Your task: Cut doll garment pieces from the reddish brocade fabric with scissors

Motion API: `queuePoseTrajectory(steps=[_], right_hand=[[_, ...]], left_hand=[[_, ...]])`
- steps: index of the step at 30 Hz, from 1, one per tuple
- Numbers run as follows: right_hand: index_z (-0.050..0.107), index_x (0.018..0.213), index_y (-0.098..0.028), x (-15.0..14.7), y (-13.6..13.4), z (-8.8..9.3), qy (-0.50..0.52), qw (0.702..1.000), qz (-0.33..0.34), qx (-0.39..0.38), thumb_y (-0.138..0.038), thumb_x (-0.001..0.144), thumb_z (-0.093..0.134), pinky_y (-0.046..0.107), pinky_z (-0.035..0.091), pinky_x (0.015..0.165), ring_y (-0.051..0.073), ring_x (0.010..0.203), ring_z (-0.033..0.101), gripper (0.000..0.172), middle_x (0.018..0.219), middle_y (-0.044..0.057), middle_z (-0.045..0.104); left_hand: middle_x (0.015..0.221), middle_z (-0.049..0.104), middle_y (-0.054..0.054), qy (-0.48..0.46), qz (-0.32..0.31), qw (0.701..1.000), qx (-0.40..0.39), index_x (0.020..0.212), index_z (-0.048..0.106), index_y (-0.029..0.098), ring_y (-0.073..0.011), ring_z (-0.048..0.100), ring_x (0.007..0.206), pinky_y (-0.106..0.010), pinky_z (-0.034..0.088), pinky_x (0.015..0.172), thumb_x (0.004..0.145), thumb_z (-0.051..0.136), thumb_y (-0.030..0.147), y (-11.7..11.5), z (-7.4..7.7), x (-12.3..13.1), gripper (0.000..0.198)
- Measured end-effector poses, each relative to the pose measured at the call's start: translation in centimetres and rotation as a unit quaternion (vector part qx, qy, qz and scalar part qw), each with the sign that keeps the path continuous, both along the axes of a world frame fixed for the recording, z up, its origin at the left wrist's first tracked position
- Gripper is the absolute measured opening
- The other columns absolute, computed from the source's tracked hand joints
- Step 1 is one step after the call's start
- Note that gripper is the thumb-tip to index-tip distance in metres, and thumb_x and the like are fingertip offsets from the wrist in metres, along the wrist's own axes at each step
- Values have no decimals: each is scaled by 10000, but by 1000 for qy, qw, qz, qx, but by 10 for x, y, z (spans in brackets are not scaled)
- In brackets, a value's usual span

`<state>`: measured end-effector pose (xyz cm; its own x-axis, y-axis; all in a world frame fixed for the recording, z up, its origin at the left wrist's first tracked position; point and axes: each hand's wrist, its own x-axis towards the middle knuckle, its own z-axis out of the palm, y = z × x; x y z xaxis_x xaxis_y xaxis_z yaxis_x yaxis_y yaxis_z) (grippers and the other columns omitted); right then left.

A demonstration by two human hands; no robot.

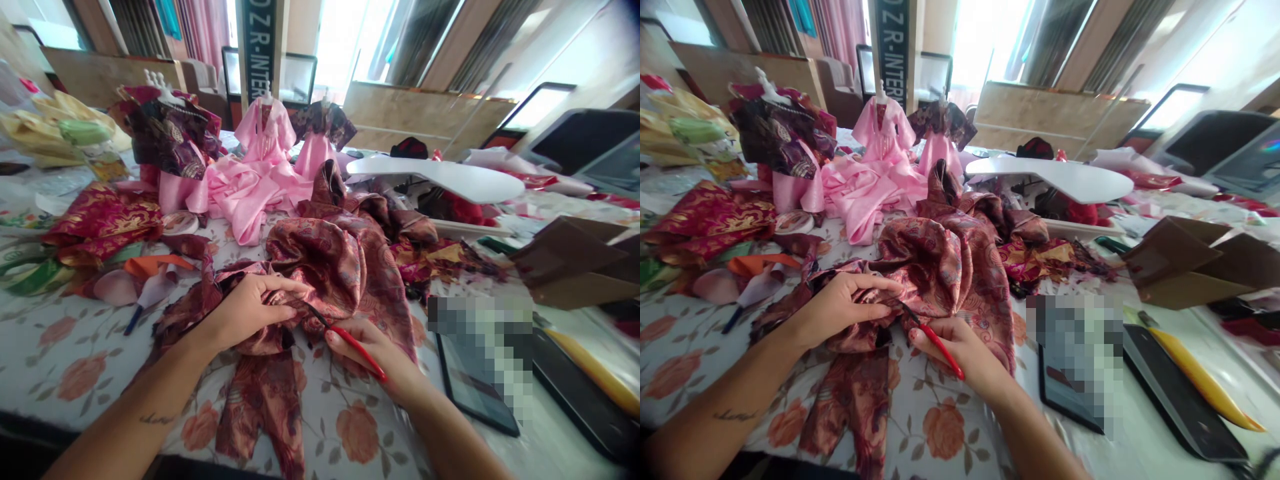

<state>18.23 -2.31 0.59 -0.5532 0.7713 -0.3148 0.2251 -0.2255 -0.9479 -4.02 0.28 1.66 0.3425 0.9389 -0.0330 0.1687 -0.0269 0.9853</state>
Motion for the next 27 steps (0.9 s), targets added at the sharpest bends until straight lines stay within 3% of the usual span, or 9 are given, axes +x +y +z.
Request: queuePoseTrajectory(steps=[4,7,11,15,22,27], right_hand=[[390,530,-187,0,1,-2,-1,1000,-13,3,-643,780,572,246,99,389,42,389,201,551,412,-87,303],[391,520,-189,-1,1,-3,-1,999,-28,17,-667,765,566,243,99,385,46,387,205,565,409,-84,292],[380,519,-193,-3,1,-2,4,999,-44,25,-687,745,568,238,105,383,47,385,204,575,416,-83,294],[371,519,-194,-4,-1,-1,5,998,-51,33,-700,732,570,238,91,387,46,384,186,584,411,-85,286],[380,527,-196,-4,-1,-4,14,998,-57,31,-696,728,581,248,78,384,47,388,180,576,412,-86,278],[394,533,-188,-3,-1,-4,9,998,-53,39,-671,748,584,250,78,393,43,389,190,561,419,-88,282]], left_hand=[[1017,739,-39,-68,8,995,-72,976,743,206,-203,656,996,-280,477,934,733,723,228,-1,5,3,245],[1007,736,-68,-196,35,965,-170,976,734,180,-175,675,936,-245,511,866,856,594,329,0,6,5,237],[1039,719,-74,-304,72,915,-254,1128,657,181,-147,691,859,-229,544,775,889,516,163,3,3,3,278],[916,720,-67,-314,65,904,-285,1184,598,181,-146,700,756,-248,560,714,834,519,35,3,3,2,387],[810,680,12,-248,85,930,-259,955,597,219,-140,677,675,-238,548,611,738,708,149,1,5,1,254],[767,696,-10,-273,102,926,-238,937,629,178,-112,658,616,-208,533,595,760,672,157,4,1,2,184]])
